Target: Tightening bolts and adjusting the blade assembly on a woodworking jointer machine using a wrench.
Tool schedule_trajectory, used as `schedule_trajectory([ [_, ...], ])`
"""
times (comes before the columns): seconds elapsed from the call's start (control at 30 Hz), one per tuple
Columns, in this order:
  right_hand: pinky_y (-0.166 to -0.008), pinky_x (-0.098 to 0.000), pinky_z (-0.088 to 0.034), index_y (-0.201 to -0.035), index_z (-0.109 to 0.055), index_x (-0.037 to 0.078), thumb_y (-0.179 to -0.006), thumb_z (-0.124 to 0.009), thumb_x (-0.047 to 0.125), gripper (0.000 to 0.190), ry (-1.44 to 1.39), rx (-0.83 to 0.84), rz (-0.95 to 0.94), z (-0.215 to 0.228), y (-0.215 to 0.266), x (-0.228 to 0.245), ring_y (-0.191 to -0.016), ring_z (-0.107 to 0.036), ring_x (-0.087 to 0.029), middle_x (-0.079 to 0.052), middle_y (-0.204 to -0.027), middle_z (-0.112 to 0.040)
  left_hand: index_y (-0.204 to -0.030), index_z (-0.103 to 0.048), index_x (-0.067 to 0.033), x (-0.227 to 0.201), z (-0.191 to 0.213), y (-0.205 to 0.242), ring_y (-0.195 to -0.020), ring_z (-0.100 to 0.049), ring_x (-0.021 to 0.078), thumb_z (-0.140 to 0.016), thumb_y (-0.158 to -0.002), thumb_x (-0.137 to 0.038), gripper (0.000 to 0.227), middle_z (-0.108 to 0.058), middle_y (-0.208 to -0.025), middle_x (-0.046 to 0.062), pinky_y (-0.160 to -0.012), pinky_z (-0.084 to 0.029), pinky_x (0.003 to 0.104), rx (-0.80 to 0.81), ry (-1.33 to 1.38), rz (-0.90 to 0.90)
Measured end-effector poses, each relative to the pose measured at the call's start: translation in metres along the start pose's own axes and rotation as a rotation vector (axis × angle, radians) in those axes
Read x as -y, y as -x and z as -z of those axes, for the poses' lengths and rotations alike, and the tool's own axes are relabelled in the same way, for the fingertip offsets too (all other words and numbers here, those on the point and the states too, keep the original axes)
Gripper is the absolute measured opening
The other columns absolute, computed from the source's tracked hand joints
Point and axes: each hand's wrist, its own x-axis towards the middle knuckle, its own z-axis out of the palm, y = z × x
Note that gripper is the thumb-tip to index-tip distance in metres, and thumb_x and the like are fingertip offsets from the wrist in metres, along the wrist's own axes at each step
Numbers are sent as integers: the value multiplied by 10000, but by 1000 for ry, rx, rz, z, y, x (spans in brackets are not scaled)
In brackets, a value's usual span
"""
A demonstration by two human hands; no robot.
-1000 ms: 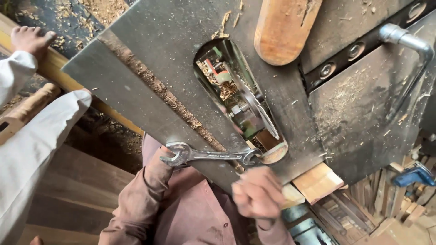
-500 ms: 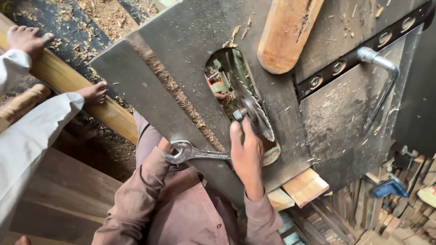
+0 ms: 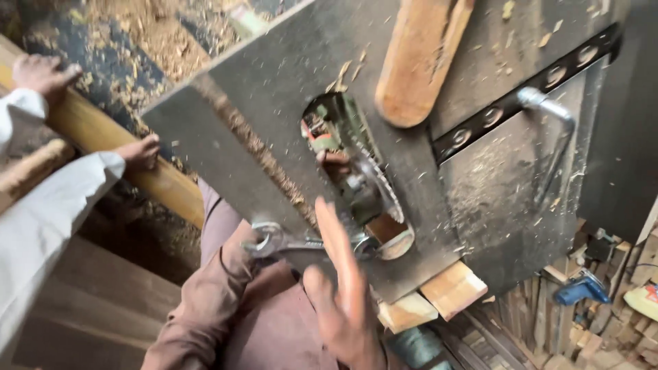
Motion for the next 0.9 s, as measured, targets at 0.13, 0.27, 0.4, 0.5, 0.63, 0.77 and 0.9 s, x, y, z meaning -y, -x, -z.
schedule_trajectory([
  [0.13,-1166,-391,-331,-1509,-437,-48,-1011,-527,347,642,496,-158,-240,18,12,-85,-1439,-437,-348,-253,-1530,-486,-1390,-566,21,-8,5,-36,-1122,-638,213,-552,-1069,-358,497,-665,-1251,140,-1001,-517,375,45,-73,-14],
  [0.27,-1139,-414,-401,-1461,-565,13,-1039,-486,407,583,419,-93,-669,1,-26,-32,-1350,-542,-378,-231,-1424,-634,-1367,-582,17,15,22,-25,-1114,-633,206,-554,-1066,-377,497,-672,-1226,128,-998,-510,368,-9,-92,-28],
  [0.4,-1242,-449,-226,-1505,-428,-92,-1097,-476,304,571,-12,-17,25,6,5,-18,-1551,-329,-435,-284,-1628,-419,-1344,-597,13,27,35,-37,-1106,-628,198,-556,-1063,-397,499,-680,-1201,117,-996,-503,361,-21,-139,-6],
  [0.5,-1202,-427,-280,-1424,-536,-95,-1045,-515,270,527,238,-109,-112,21,21,-56,-1498,-401,-408,-266,-1563,-497,-1326,-609,10,53,36,-26,-1100,-625,193,-557,-1061,-412,501,-686,-1182,108,-994,-498,356,-41,-144,33],
  [0.63,-1149,-385,-369,-1388,-577,-25,-1002,-526,307,511,451,-166,-375,14,-32,-66,-1373,-511,-344,-221,-1441,-593,-1303,-625,6,53,25,-27,-1092,-620,186,-559,-1058,-432,506,-694,-1157,96,-991,-491,349,-52,-200,-8],
  [0.77,-1284,-459,-270,-1466,-478,-88,-1134,-466,246,472,-18,-17,126,-6,-9,-26,-1490,-499,-397,-284,-1510,-570,-1375,-552,-44,74,-3,-13,-1108,-627,160,-645,-1013,-416,528,-672,-1201,61,-1030,-492,319,-214,-448,-515],
  [0.9,-1196,-458,-310,-1447,-515,-82,-1024,-537,273,553,216,-110,10,10,6,-35,-1421,-501,-430,-299,-1484,-556,-1285,-611,-42,41,13,-26,-1077,-644,154,-645,-994,-365,437,-689,-1144,56,-987,-511,328,-189,-286,-189],
])
